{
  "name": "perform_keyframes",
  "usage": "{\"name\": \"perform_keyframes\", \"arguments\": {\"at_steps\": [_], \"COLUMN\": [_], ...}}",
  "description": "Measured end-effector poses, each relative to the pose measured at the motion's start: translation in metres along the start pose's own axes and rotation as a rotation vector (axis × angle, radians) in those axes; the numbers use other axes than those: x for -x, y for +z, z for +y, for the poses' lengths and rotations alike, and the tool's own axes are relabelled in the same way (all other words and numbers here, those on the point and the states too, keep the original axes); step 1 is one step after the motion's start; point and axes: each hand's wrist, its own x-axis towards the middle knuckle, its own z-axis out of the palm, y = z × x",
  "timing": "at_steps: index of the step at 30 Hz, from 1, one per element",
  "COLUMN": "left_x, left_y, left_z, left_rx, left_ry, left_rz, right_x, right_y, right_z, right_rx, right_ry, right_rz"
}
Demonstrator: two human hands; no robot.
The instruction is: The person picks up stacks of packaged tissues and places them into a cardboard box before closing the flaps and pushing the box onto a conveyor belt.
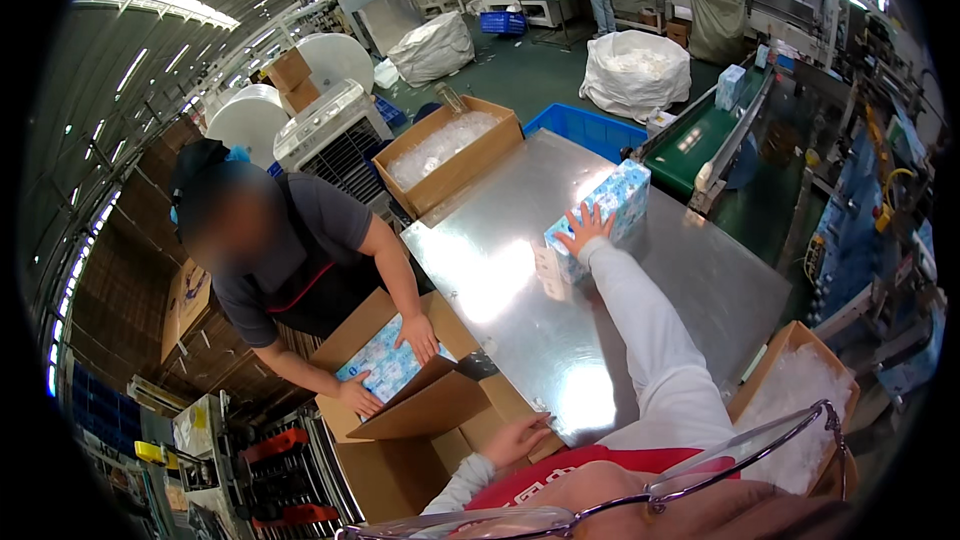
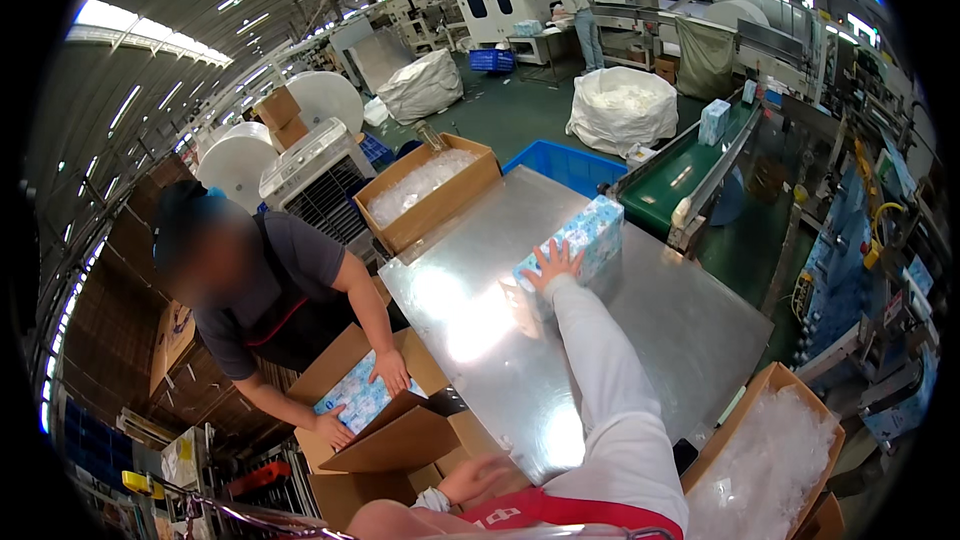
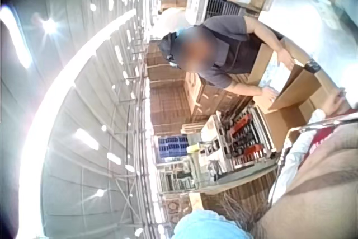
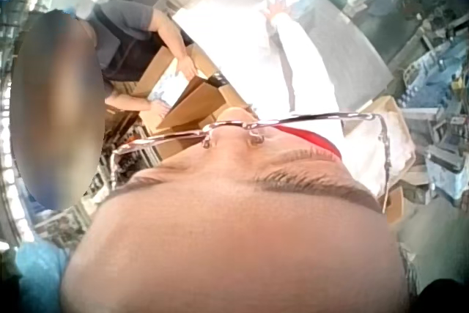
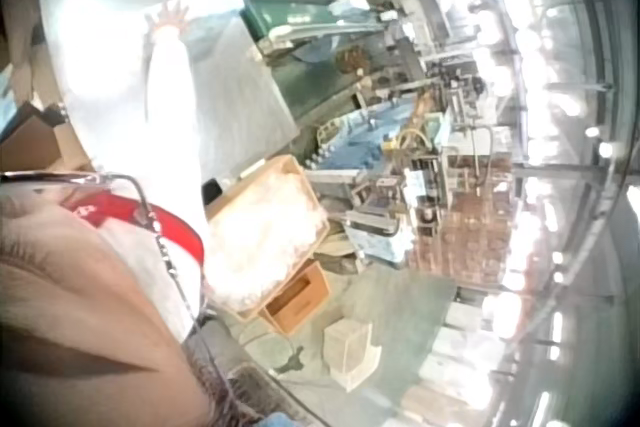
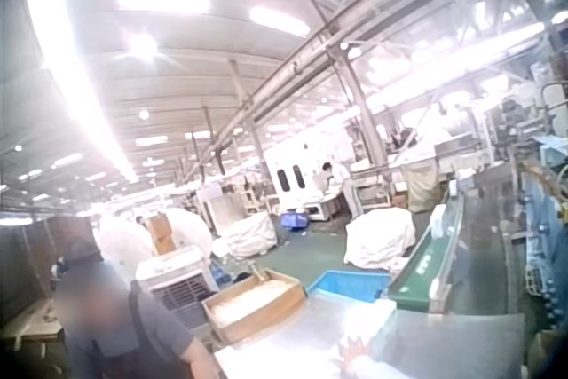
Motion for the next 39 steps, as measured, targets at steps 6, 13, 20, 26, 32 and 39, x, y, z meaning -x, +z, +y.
{"name": "perform_keyframes", "arguments": {"at_steps": [6,13,20,26,32,39], "left_x": [-0.026,-0.137,-0.181,-0.214,-0.228,-0.039], "left_y": [-0.016,-0.056,-0.058,-0.066,-0.07,-0.121], "left_z": [-0.003,0.002,-0.04,-0.027,-0.013,0.038], "left_rx": [-0.247,-0.728,-0.791,-0.768,-0.58,-0.161], "left_ry": [-0.003,0.072,-0.059,-0.035,-0.24,0.016], "left_rz": [0.288,0.569,0.441,0.41,0.517,0.688], "right_x": [0.115,0.121,0.004,-0.014,-0.026,-0.073], "right_y": [0.012,0.012,0.035,0.045,0.052,-0.015], "right_z": [-0.051,-0.052,0.034,0.06,0.072,0.139], "right_rx": [0.06,0.083,-0.385,-0.717,-0.959,0.491], "right_ry": [-0.251,-0.477,0.119,0.214,-0.145,-0.099], "right_rz": [-0.035,0.086,0.297,0.154,-0.319,0.459]}}
